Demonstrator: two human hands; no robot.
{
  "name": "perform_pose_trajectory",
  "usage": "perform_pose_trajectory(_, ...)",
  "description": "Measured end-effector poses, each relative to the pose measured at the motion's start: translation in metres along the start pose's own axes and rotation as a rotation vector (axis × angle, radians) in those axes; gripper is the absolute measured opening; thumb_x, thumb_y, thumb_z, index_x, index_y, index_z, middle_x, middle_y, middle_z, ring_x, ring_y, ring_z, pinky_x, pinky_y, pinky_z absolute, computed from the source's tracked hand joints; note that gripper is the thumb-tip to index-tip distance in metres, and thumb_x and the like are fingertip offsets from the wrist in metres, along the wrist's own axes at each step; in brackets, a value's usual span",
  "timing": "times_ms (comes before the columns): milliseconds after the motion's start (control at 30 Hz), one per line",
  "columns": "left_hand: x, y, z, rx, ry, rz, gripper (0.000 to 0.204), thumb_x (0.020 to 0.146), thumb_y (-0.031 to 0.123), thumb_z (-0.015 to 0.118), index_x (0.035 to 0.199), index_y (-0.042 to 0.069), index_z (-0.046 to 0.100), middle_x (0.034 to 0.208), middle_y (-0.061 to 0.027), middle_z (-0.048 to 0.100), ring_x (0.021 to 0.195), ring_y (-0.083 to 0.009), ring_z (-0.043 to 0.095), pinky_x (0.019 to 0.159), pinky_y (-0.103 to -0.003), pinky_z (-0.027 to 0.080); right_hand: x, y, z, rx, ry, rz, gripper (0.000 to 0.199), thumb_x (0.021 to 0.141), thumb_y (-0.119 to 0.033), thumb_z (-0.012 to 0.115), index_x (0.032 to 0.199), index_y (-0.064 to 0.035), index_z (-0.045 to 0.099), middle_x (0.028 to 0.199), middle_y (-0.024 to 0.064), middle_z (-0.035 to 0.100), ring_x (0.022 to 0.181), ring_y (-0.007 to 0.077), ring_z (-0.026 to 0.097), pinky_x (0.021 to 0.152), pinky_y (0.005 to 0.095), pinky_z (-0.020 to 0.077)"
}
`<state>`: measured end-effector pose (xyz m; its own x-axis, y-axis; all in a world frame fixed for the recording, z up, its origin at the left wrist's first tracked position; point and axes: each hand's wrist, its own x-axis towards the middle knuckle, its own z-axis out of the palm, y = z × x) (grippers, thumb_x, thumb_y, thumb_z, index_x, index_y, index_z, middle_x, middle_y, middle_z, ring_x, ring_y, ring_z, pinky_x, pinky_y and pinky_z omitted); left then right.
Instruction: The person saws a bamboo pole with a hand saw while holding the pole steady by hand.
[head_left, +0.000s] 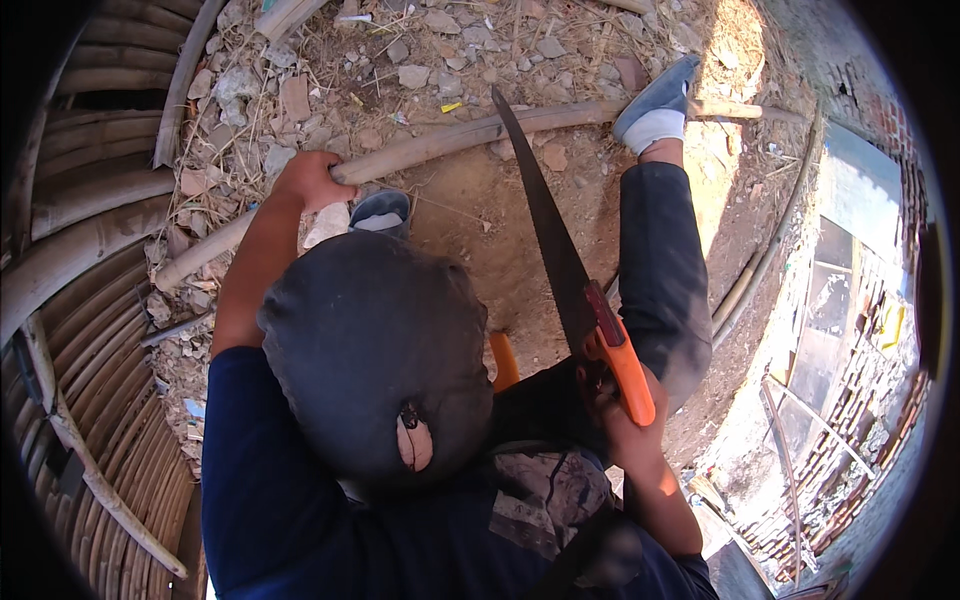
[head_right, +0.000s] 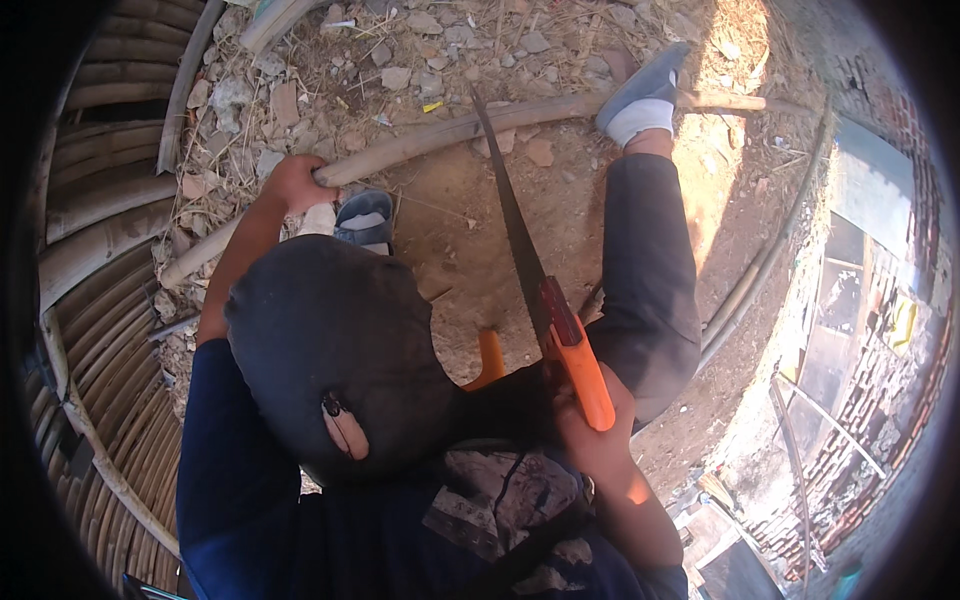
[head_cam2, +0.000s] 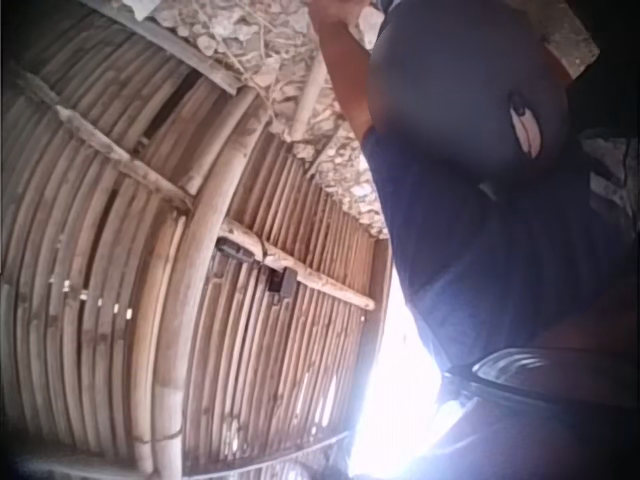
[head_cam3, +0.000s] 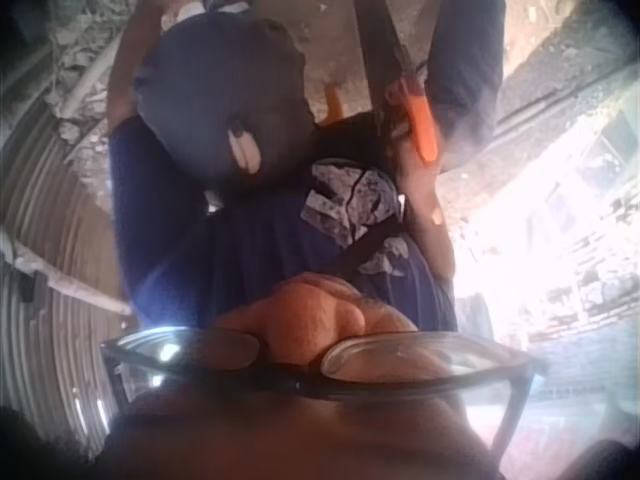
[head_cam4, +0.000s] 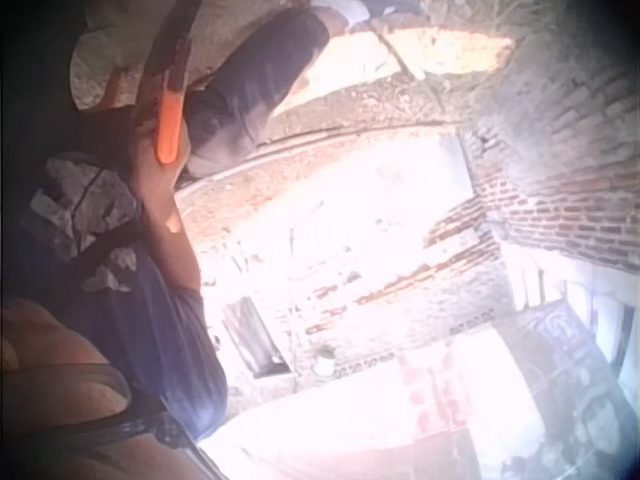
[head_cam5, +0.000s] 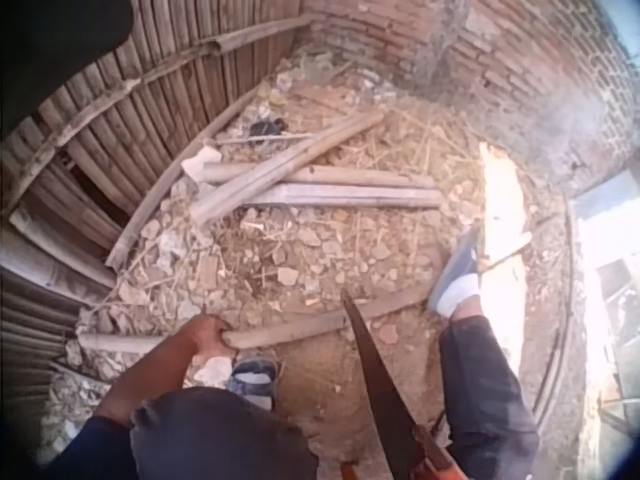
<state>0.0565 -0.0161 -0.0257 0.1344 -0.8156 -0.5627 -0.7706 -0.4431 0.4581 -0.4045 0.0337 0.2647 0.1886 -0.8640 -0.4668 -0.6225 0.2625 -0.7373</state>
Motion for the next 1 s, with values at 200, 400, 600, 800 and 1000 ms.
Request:
perform_pose_trajectory(200, 0.0, 0.0, 0.004, -0.002, 0.03, 0.026, 0.063, 0.062, 0.043, 0.085, 0.113, 0.006, 0.076, 0.106, -0.023, 0.073, 0.102, -0.0392, 0.07, 0.091, -0.044, 0.054, -0.016, -0.018, -0.018, -0.139, 0.197, 0.038, 0.019, 0.076, -0.003, 0.066, 0.095, 0.0032, 0.063, 0.083, 0.0103, 0.067, 0.078, 0.019, 0.068, 0.072, 0.0305, 0.0527)
perform_pose_trajectory(400, -0.004, 0.001, 0.003, -0.012, 0.008, -0.005, 0.063, 0.062, 0.043, 0.086, 0.112, 0.006, 0.076, 0.106, -0.0228, 0.073, 0.103, -0.0397, 0.07, 0.092, -0.045, 0.054, -0.01, -0.03, -0.05, -0.068, 0.201, -0.045, 0.023, 0.077, -0.005, 0.066, 0.099, 0.0016, 0.063, 0.089, 0.0089, 0.067, 0.08, 0.0207, 0.067, 0.075, 0.0326, 0.0534)
perform_pose_trajectory(600, -0.015, -0.003, 0.01, 0.09, 0.166, 0.116, 0.063, 0.066, 0.045, 0.087, 0.112, 0.005, 0.073, 0.107, -0.0197, 0.07, 0.102, -0.0399, 0.068, 0.09, -0.048, 0.054, 0.003, 0.009, -0.027, -0.149, 0.122, -0.037, 0.021, 0.074, -0.001, 0.067, 0.094, 0.0008, 0.064, 0.082, 0.0132, 0.067, 0.071, 0.0267, 0.069, 0.068, 0.0338, 0.0532)
perform_pose_trajectory(800, -0.063, -0.042, 0.021, 0.304, 0.379, 0.071, 0.075, 0.078, 0.065, 0.075, 0.128, 0.009, 0.063, 0.119, -0.0145, 0.06, 0.115, -0.0376, 0.059, 0.099, -0.051, 0.047, 0.016, 0.013, -0.007, -0.192, 0.1, -0.075, 0.016, 0.078, -0.002, 0.068, 0.092, 0.0011, 0.063, 0.081, 0.013, 0.068, 0.071, 0.0232, 0.07, 0.069, 0.0322, 0.0537)
perform_pose_trajectory(1000, -0.064, -0.05, 0.069, 0.459, 0.66, 0.117, 0.069, 0.092, 0.065, 0.059, 0.139, 0.014, 0.053, 0.129, -0.0114, 0.054, 0.126, -0.0347, 0.05, 0.109, -0.055, 0.033, 0.026, 0.028, -0.001, -0.077, 0.101, -0.004, 0.014, 0.08, -0.001, 0.067, 0.092, 0.0018, 0.061, 0.081, 0.0114, 0.07, 0.071, 0.0188, 0.069, 0.07, 0.0298, 0.0538)
